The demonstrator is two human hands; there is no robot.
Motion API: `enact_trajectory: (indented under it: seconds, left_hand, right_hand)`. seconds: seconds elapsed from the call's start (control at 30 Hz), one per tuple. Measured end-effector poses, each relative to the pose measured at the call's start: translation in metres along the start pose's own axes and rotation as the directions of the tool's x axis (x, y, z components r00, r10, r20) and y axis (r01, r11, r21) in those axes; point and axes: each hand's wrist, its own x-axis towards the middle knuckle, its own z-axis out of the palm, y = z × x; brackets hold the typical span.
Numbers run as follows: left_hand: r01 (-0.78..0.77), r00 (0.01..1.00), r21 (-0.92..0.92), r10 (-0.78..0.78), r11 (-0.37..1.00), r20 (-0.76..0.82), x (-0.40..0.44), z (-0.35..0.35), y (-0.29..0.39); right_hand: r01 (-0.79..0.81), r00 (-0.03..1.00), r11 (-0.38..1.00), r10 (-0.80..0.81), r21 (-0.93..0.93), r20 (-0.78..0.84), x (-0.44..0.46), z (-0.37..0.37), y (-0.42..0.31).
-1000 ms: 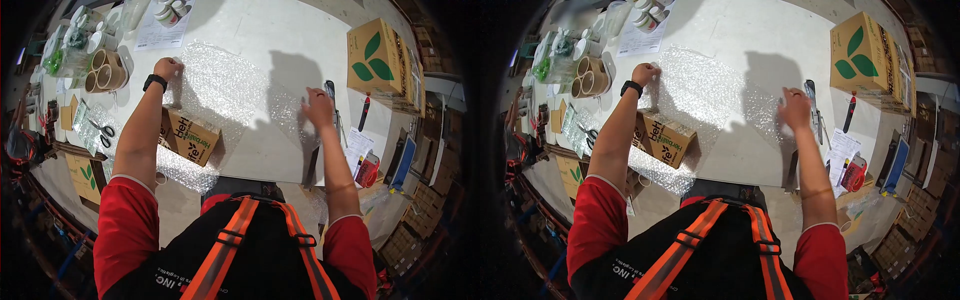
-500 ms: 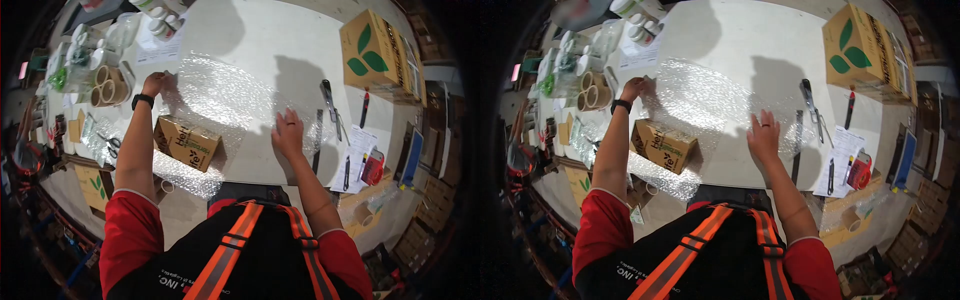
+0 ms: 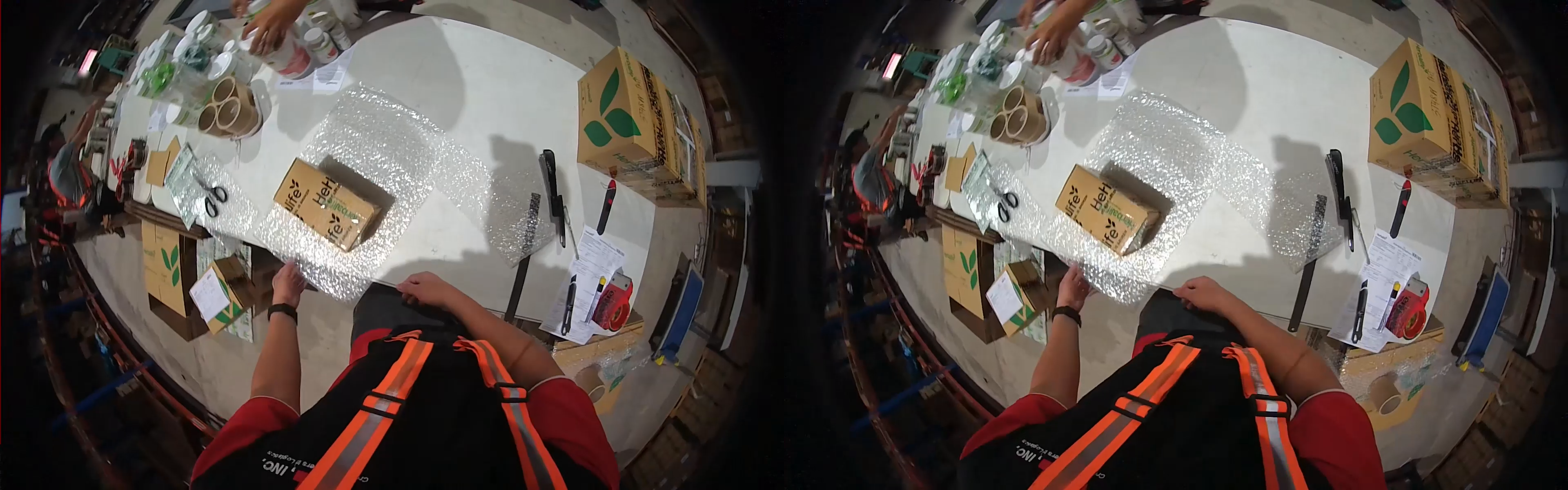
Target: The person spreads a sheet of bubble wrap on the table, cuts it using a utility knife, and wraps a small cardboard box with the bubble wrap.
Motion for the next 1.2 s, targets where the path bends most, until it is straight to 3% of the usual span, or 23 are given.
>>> enact_trajectory:
  seconds: [0.07,0.2,0.3,0.43,0.53,0.6,0.77,0.83,0.93,1.0,1.03,1.07,1.13,1.2]
  left_hand:
    - [-0.083,0.994,0.126,0.074,0.989,0.075,-0.001,0.003,-0.019]
    - [-0.093,0.996,0.125,0.093,0.988,0.001,-0.039,0.029,-0.029]
    - [-0.069,0.997,0.073,0.065,0.995,0.045,-0.046,0.02,-0.049]
    - [-0.025,0.998,0.067,0.022,0.997,0.054,-0.066,0.025,-0.074]
    - [-0.01,0.998,0.09,0.004,0.996,0.068,-0.086,0.034,-0.084]
    - [-0.041,0.997,0.091,0.034,0.995,0.072,-0.093,0.034,-0.09]
    - [0.04,0.997,0.317,-0.058,0.948,0.048,-0.105,0.027,-0.115]
    - [0.047,0.994,0.377,-0.079,0.925,0.069,-0.098,0.016,-0.121]
    - [0.176,0.953,0.313,-0.241,0.933,0.183,-0.083,-0.005,-0.111]
    - [0.246,0.947,0.059,-0.253,0.967,0.198,-0.068,-0.017,-0.091]
    - [0.255,0.956,0.033,-0.257,0.966,0.142,-0.061,-0.02,-0.079]
    - [0.252,0.936,0.092,-0.267,0.963,0.231,-0.034,-0.047,-0.079]
    - [0.3,0.928,0.346,-0.356,0.889,0.11,-0.011,-0.069,-0.062]
    - [0.256,0.916,0.605,-0.388,0.754,0.097,0.001,-0.067,-0.038]
  right_hand:
    - [-0.251,0.954,0.948,0.207,0.196,0.218,-0.004,0.01,0.007]
    - [-0.28,0.94,0.929,0.215,0.24,0.263,-0.001,0.039,0.02]
    - [-0.253,0.967,0.698,0.171,0.67,0.187,0.008,0.062,0.024]
    - [-0.131,0.988,0.657,0.028,0.742,0.15,0.006,0.066,0.029]
    - [-0.023,0.999,0.75,-0.008,0.661,0.043,0.002,0.056,0.04]
    - [-0.002,1.0,0.74,-0.009,0.672,0.014,-0.006,0.052,0.048]
    - [0.07,0.996,0.738,-0.01,0.672,-0.092,-0.024,0.051,0.078]
    - [0.015,0.996,0.824,0.039,0.566,-0.084,-0.03,0.056,0.088]
    - [0.02,0.982,0.903,0.063,0.43,-0.179,-0.032,0.074,0.093]
    - [-0.003,0.972,0.904,0.103,0.429,-0.21,-0.021,0.079,0.104]
    - [0.011,0.943,0.964,0.078,0.265,-0.325,-0.015,0.078,0.106]
    - [-0.004,0.904,0.995,0.046,0.098,-0.426,-0.013,0.083,0.106]
    - [0.006,0.86,0.985,0.082,0.172,-0.503,-0.011,0.087,0.097]
    - [-0.053,0.837,0.995,0.091,0.085,-0.54,-0.013,0.097,0.097]
